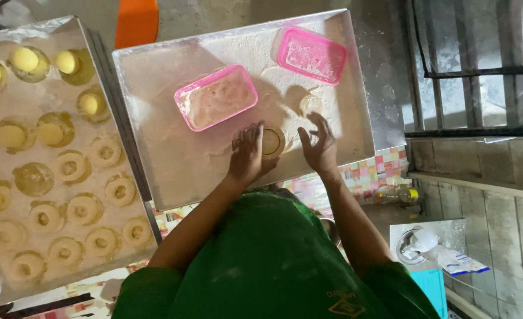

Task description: The person shapes small dough balls into ring shapes by hand, coating them in flour and placing them on a baking tray. The person repeats this process for multiple dough pieces.

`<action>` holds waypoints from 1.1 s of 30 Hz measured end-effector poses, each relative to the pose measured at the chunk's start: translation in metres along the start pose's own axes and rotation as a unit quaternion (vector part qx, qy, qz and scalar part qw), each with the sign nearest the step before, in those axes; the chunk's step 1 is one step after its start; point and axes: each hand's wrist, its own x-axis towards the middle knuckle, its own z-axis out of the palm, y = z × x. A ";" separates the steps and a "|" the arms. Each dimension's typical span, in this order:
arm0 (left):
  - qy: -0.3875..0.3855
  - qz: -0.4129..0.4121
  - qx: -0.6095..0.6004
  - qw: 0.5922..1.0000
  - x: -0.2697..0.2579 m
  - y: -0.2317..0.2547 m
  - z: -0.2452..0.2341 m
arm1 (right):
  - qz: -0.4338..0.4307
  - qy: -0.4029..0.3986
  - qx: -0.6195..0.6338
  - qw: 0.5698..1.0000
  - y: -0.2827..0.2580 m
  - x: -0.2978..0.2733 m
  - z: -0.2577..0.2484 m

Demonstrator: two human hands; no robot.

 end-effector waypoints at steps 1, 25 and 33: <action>0.003 -0.002 0.000 1.000 0.002 -0.005 0.010 | -0.003 -0.002 0.000 1.000 0.001 -0.008 0.004; 0.002 -0.137 -0.480 0.867 -0.037 -0.027 -0.065 | 0.312 0.001 0.337 0.888 0.022 0.016 0.042; 0.071 -0.214 -0.426 0.876 -0.058 -0.048 -0.079 | -0.194 -0.038 -0.141 0.970 -0.023 -0.018 0.037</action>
